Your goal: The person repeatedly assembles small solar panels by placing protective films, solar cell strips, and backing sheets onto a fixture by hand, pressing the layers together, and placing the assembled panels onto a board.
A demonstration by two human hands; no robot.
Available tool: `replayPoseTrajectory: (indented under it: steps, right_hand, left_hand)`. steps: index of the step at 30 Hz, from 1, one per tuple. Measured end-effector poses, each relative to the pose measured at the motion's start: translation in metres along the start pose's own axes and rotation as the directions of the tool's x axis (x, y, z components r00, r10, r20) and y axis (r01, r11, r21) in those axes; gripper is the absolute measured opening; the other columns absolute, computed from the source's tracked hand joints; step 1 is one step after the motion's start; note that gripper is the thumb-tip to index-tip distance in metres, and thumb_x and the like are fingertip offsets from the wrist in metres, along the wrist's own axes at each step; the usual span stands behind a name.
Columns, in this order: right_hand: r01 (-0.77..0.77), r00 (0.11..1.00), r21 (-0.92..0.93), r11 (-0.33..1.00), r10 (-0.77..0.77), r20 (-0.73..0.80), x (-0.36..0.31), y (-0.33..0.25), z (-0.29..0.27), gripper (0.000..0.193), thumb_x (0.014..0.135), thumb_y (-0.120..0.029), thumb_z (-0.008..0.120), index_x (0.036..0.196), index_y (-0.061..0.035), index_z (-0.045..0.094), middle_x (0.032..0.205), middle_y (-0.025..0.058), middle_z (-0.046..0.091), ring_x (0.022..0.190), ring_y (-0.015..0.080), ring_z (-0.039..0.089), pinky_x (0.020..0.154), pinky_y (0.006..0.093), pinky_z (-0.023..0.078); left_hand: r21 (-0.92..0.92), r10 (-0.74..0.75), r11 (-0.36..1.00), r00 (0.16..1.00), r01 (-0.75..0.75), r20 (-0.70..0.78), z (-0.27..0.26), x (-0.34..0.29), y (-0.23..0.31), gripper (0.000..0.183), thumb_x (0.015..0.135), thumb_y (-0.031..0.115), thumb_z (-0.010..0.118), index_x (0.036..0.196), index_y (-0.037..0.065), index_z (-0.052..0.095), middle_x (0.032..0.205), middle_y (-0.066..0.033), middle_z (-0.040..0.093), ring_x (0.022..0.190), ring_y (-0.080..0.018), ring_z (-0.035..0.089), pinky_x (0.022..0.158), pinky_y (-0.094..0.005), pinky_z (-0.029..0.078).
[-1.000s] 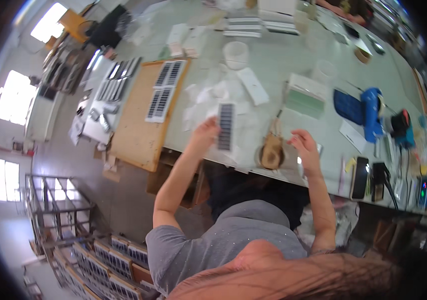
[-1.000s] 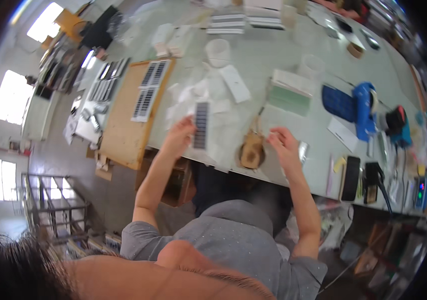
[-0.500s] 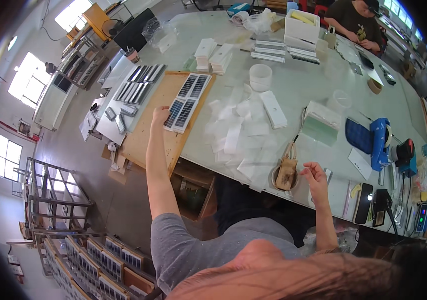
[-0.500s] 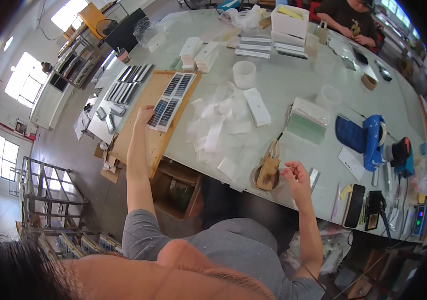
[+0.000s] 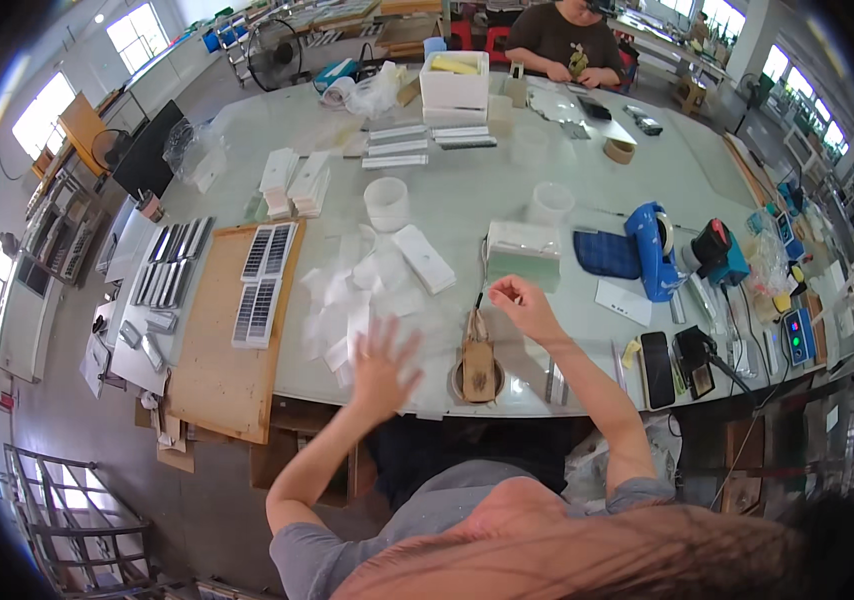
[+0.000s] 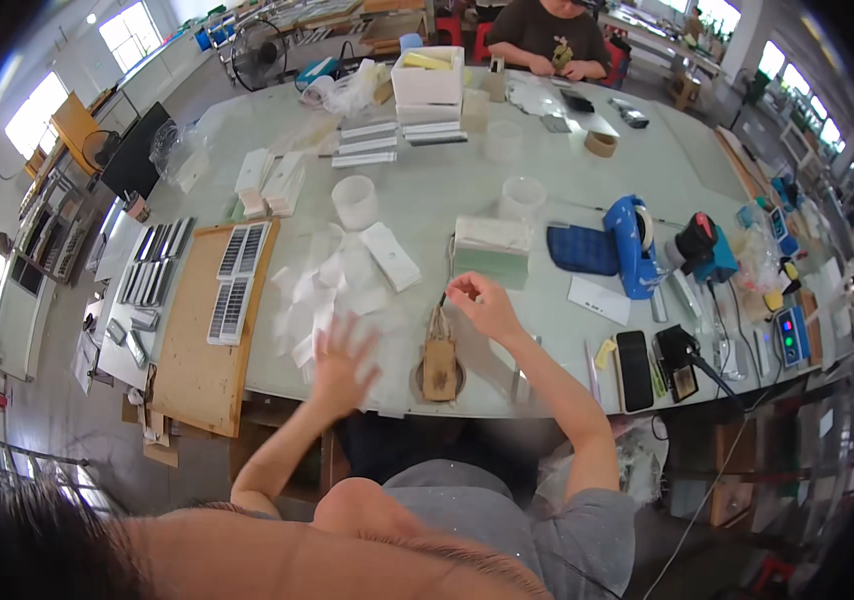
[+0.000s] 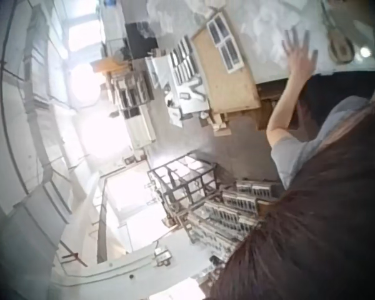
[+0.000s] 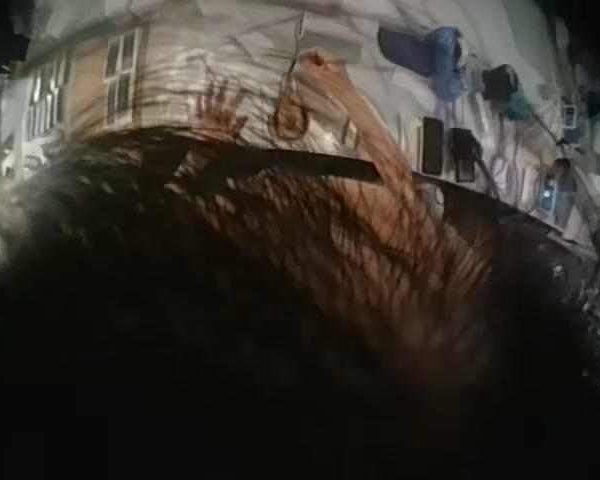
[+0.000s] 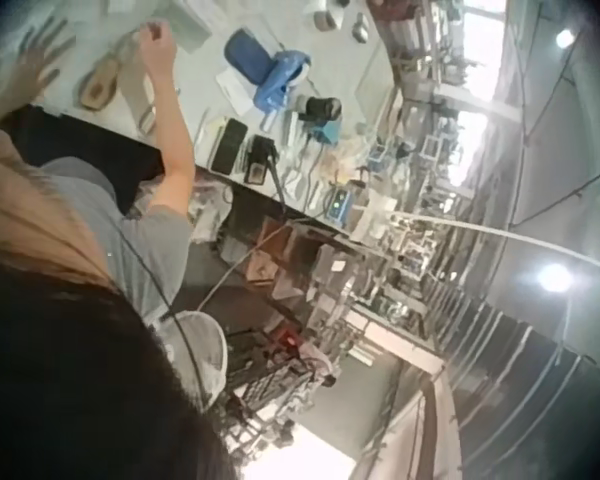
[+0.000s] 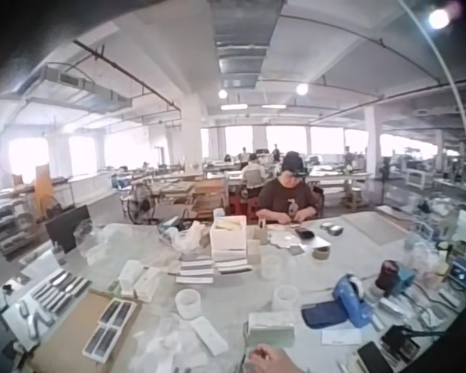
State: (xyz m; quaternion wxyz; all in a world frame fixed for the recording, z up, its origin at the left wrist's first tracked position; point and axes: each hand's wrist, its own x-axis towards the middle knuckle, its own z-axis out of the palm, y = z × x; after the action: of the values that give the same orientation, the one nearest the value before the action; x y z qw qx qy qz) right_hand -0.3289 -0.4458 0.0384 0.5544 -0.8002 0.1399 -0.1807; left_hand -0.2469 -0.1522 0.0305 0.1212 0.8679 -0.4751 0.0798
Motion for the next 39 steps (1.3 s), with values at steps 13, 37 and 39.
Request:
replayPoseTrajectory:
  steps: [13, 37, 39]
  right_hand:
    - [0.449, 0.844, -0.553, 0.702, -0.536, 0.004, 0.217, 0.022, 0.062, 0.03, 0.085, -0.036, 0.067, 0.103, -0.0118, 0.068, 0.091, 0.0045, 0.07, 0.096, 0.0235, 0.063, 0.085, 0.0395, 0.045]
    - [-0.133, 0.912, -0.565, 0.815, -0.123, -0.392, 0.314, 0.008, 0.14, 0.026, 0.08, -0.028, 0.069, 0.105, -0.0217, 0.062, 0.103, -0.0023, 0.066, 0.11, 0.0259, 0.052, 0.093, 0.0465, 0.033]
    - [-0.018, 0.913, -0.514, 0.858, -0.195, -0.357, 0.313, 0.013, 0.14, 0.026, 0.079, -0.031, 0.07, 0.103, -0.0222, 0.063, 0.102, -0.0045, 0.067, 0.11, 0.0237, 0.052, 0.093, 0.0462, 0.033]
  left_hand:
    - [-0.174, 0.189, 0.969, 0.979, -0.174, 0.072, 0.027, -0.017, 0.008, 0.059, 0.089, 0.037, 0.06, 0.143, 0.019, 0.046, 0.149, -0.0157, 0.039, 0.138, -0.0356, 0.035, 0.112, -0.0554, 0.026]
    - [-0.793, -0.552, -0.26, 0.589, 0.551, 0.591, 0.073, 0.336, -0.277, 0.048, 0.08, 0.049, 0.074, 0.097, 0.007, 0.06, 0.087, -0.0078, 0.064, 0.08, -0.0213, 0.063, 0.069, -0.0355, 0.051]
    - [-0.752, -0.473, -0.397, 0.585, 0.526, 0.659, 0.081, 0.345, -0.275, 0.044, 0.079, 0.046, 0.077, 0.094, 0.009, 0.058, 0.085, -0.0046, 0.062, 0.077, -0.0179, 0.063, 0.067, -0.0349, 0.053]
